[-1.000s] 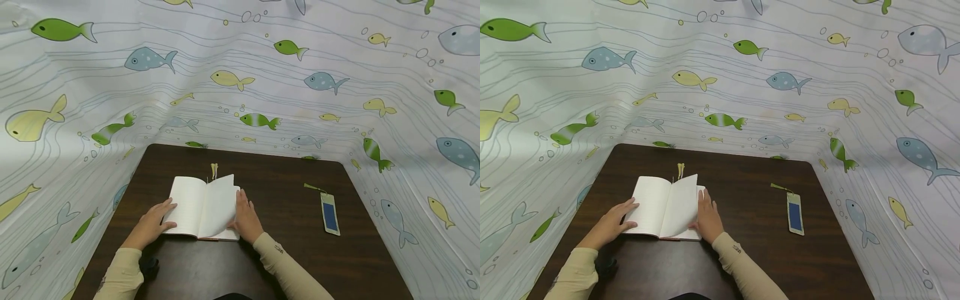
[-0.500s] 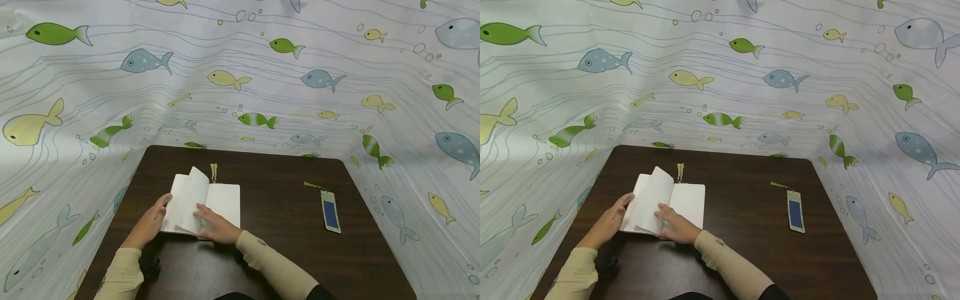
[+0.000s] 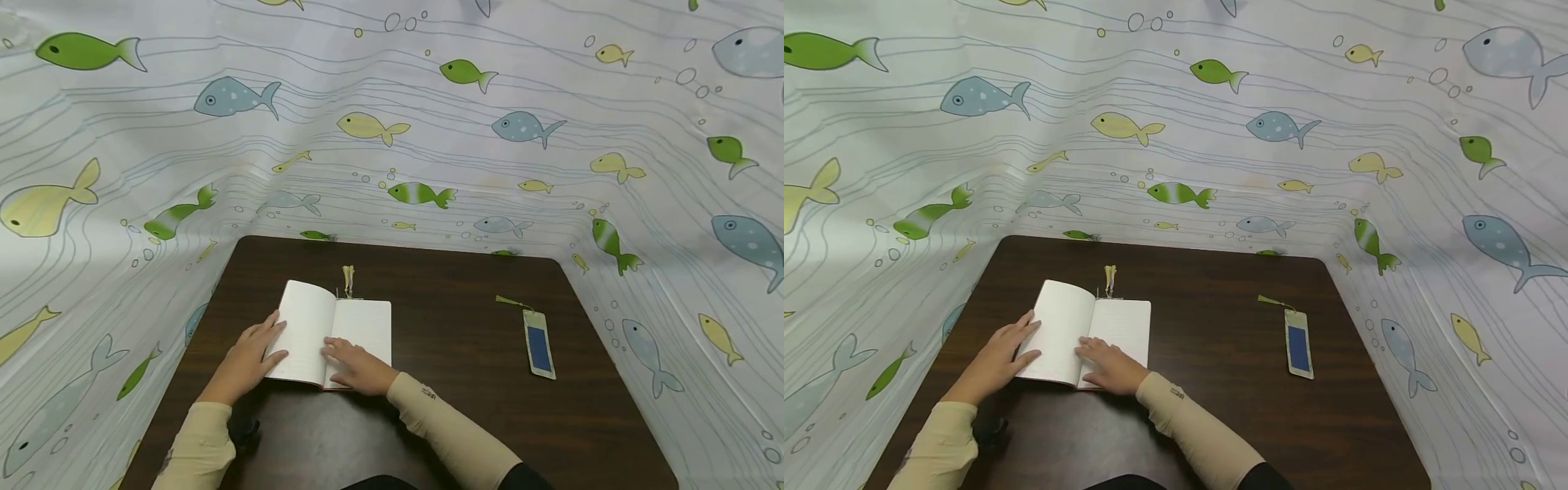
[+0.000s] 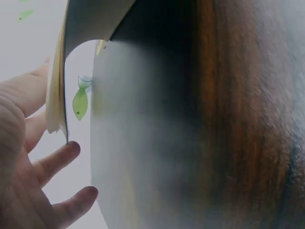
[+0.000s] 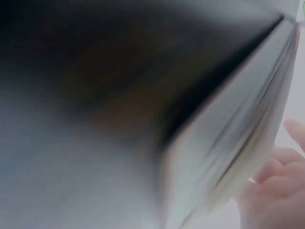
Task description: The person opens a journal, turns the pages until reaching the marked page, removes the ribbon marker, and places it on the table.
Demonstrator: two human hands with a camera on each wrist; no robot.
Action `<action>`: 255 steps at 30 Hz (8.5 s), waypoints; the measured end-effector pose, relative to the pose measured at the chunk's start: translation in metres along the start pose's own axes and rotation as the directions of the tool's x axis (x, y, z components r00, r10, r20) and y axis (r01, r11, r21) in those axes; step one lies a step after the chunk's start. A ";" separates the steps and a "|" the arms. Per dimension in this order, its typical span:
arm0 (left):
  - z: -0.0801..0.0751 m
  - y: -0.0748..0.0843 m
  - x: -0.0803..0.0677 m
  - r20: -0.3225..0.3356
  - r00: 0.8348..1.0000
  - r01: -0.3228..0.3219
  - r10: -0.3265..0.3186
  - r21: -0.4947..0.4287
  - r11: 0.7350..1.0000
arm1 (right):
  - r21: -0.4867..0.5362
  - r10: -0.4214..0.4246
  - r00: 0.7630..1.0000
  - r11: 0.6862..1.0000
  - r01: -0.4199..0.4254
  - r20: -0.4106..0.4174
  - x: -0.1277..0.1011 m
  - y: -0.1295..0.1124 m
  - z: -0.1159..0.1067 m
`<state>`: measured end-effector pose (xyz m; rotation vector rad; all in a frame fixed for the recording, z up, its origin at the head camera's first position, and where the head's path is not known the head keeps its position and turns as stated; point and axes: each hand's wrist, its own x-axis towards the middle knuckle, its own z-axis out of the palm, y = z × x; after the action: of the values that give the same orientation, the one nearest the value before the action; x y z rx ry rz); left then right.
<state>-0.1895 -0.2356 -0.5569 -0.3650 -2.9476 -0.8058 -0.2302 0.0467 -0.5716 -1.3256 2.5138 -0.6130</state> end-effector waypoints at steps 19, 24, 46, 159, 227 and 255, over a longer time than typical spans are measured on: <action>0.003 0.000 -0.001 0.044 0.998 -0.037 0.037 0.011 0.999 | -0.179 0.331 0.942 0.932 -0.316 0.062 -0.050 0.039 -0.021; 0.005 0.000 -0.003 0.038 0.998 -0.046 0.045 0.012 0.999 | -0.244 0.322 0.947 0.919 -0.311 0.004 -0.050 0.038 -0.018; 0.002 0.000 -0.004 0.062 0.998 -0.012 0.016 -0.057 0.998 | 0.493 0.224 0.959 0.863 -0.111 -0.176 -0.034 0.015 -0.013; 0.003 -0.004 -0.011 0.073 0.997 0.020 -0.019 -0.017 1.000 | -0.202 0.373 0.928 0.907 -0.370 -0.021 -0.062 0.031 -0.014; 0.002 -0.003 -0.010 0.141 0.989 0.063 -0.054 -0.062 0.996 | -0.076 0.347 0.913 0.926 -0.370 -0.215 -0.033 0.010 -0.009; -0.003 -0.002 -0.012 0.211 0.976 0.068 -0.057 -0.041 0.997 | 0.429 0.710 0.675 0.683 -0.591 -0.202 -0.093 0.092 -0.040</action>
<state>-0.1782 -0.2418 -0.5569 -0.3845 -3.1540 -0.9001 -0.2611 0.1803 -0.5779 -0.1183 2.7228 -1.0933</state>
